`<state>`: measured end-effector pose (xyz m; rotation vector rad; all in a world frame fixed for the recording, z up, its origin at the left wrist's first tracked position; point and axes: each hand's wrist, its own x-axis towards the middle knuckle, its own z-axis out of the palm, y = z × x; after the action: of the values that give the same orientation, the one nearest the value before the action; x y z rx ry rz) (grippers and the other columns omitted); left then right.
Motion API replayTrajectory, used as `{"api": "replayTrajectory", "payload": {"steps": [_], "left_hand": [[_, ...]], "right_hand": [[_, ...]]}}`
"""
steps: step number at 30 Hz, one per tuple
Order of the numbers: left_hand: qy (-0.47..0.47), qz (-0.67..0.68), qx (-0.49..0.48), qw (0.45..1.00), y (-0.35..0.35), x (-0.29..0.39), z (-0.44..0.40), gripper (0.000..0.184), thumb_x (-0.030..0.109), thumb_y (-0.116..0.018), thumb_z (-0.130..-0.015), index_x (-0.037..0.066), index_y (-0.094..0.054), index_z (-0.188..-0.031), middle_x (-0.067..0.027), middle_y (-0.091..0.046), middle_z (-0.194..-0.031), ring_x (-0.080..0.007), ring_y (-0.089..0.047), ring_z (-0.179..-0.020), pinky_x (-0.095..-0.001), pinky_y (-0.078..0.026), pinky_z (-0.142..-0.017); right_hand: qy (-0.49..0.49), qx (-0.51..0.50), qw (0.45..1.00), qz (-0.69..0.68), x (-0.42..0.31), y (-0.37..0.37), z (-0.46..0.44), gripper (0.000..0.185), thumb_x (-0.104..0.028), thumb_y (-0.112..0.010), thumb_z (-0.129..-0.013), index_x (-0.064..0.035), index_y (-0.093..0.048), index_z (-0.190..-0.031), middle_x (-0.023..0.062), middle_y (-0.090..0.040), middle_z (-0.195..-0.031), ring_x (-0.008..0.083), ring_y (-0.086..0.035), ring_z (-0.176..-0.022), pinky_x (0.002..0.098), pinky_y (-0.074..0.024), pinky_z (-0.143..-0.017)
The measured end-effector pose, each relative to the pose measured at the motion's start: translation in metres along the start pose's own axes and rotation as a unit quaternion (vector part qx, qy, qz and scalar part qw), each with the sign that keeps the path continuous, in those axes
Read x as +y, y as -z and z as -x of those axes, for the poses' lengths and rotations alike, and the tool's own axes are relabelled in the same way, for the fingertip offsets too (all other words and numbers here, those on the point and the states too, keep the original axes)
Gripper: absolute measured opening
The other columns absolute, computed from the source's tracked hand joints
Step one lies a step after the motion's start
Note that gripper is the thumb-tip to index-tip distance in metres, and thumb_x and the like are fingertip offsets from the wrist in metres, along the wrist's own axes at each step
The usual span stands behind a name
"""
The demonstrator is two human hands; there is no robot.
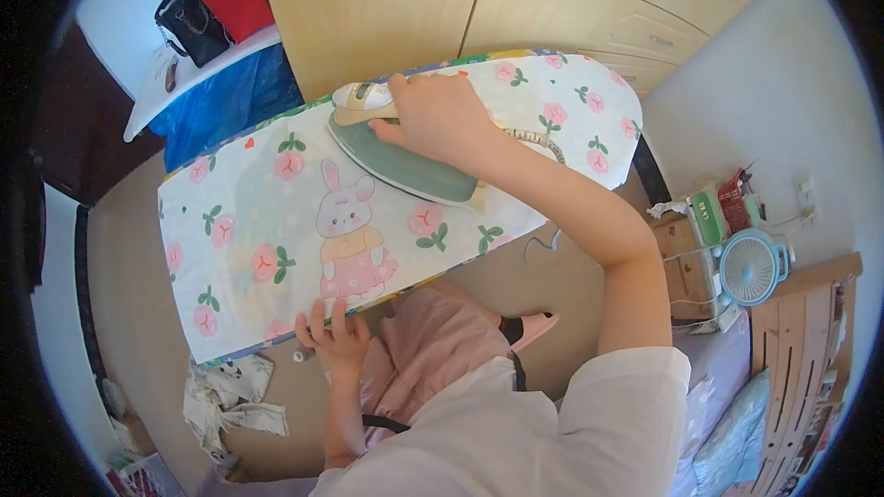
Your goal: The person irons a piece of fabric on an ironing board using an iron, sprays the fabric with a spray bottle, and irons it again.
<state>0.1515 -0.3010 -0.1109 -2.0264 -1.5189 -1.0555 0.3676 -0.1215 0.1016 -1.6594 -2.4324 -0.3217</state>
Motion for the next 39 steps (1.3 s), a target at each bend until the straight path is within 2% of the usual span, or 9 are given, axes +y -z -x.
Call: {"api": "replayTrajectory", "payload": {"steps": [4,6,15,25,32,37,39], "left_hand": [[0.009,0.014,-0.020,1.000,0.002,0.002,-0.002,0.047,0.007,-0.061,-0.067,0.017,-0.048,-0.111,-0.0100,-0.038,-0.124,-0.0379,-0.028,-0.117,-0.0496,-0.029,-0.096],[0.005,-0.011,0.027,1.000,0.002,0.002,-0.007,0.036,0.011,-0.061,-0.071,0.019,-0.053,-0.105,-0.0074,-0.045,-0.117,-0.0236,-0.042,-0.111,-0.0445,-0.034,-0.093],[-0.016,0.002,0.037,0.999,0.001,0.001,-0.010,0.040,0.007,-0.061,-0.070,0.016,-0.050,-0.108,-0.0117,-0.043,-0.119,-0.0286,-0.038,-0.114,-0.0477,-0.030,-0.095],[-0.004,-0.012,0.014,1.000,0.004,0.003,-0.009,0.043,0.008,-0.062,-0.069,0.016,-0.049,-0.109,-0.0115,-0.042,-0.120,-0.0296,-0.036,-0.116,-0.0494,-0.028,-0.097],[0.004,-0.018,0.009,1.000,0.004,0.001,-0.004,0.040,0.013,-0.062,-0.070,0.019,-0.051,-0.109,-0.0096,-0.042,-0.121,-0.0291,-0.035,-0.116,-0.0463,-0.032,-0.096],[0.007,-0.003,-0.019,1.000,0.004,0.000,0.003,0.040,0.020,-0.063,-0.073,0.023,-0.055,-0.112,-0.0074,-0.041,-0.125,-0.0301,-0.034,-0.117,-0.0425,-0.032,-0.095],[0.016,-0.004,-0.007,1.000,0.000,0.001,0.005,0.040,0.020,-0.062,-0.073,0.023,-0.056,-0.112,-0.0070,-0.042,-0.125,-0.0298,-0.033,-0.117,-0.0416,-0.032,-0.096]], "right_hand": [[-0.002,0.013,1.000,-0.004,0.000,-0.001,0.000,0.046,-0.045,-0.059,-0.077,0.0003,-0.054,-0.083,0.0102,-0.059,-0.068,0.0245,-0.058,-0.056,0.0352,-0.0452,-0.050],[0.000,0.021,1.000,-0.001,0.001,-0.002,0.002,0.046,-0.045,-0.059,-0.077,0.0004,-0.054,-0.084,0.0101,-0.058,-0.067,0.0242,-0.058,-0.056,0.0351,-0.0449,-0.049],[0.021,0.041,0.999,-0.028,0.005,-0.002,0.001,0.046,-0.043,-0.059,-0.077,0.0022,-0.056,-0.084,0.0113,-0.058,-0.063,0.0243,-0.059,-0.056,0.0351,-0.0450,-0.049],[0.017,0.025,0.999,-0.020,0.003,0.003,0.003,0.046,-0.044,-0.058,-0.078,0.0017,-0.056,-0.083,0.0122,-0.059,-0.064,0.0245,-0.060,-0.056,0.0354,-0.0458,-0.050],[0.027,0.030,0.998,-0.048,0.004,-0.004,0.001,0.047,-0.044,-0.058,-0.078,0.0023,-0.055,-0.087,0.0132,-0.060,-0.068,0.0270,-0.060,-0.058,0.0377,-0.0477,-0.054],[0.010,0.032,0.999,0.016,0.003,-0.004,-0.001,0.045,-0.041,-0.060,-0.078,0.0005,-0.055,-0.093,0.0130,-0.061,-0.070,0.0278,-0.061,-0.060,0.0363,-0.0478,-0.053],[0.013,0.020,1.000,0.018,0.003,-0.003,-0.001,0.045,-0.042,-0.059,-0.078,0.0017,-0.055,-0.091,0.0135,-0.061,-0.070,0.0268,-0.061,-0.060,0.0358,-0.0479,-0.052]]}}
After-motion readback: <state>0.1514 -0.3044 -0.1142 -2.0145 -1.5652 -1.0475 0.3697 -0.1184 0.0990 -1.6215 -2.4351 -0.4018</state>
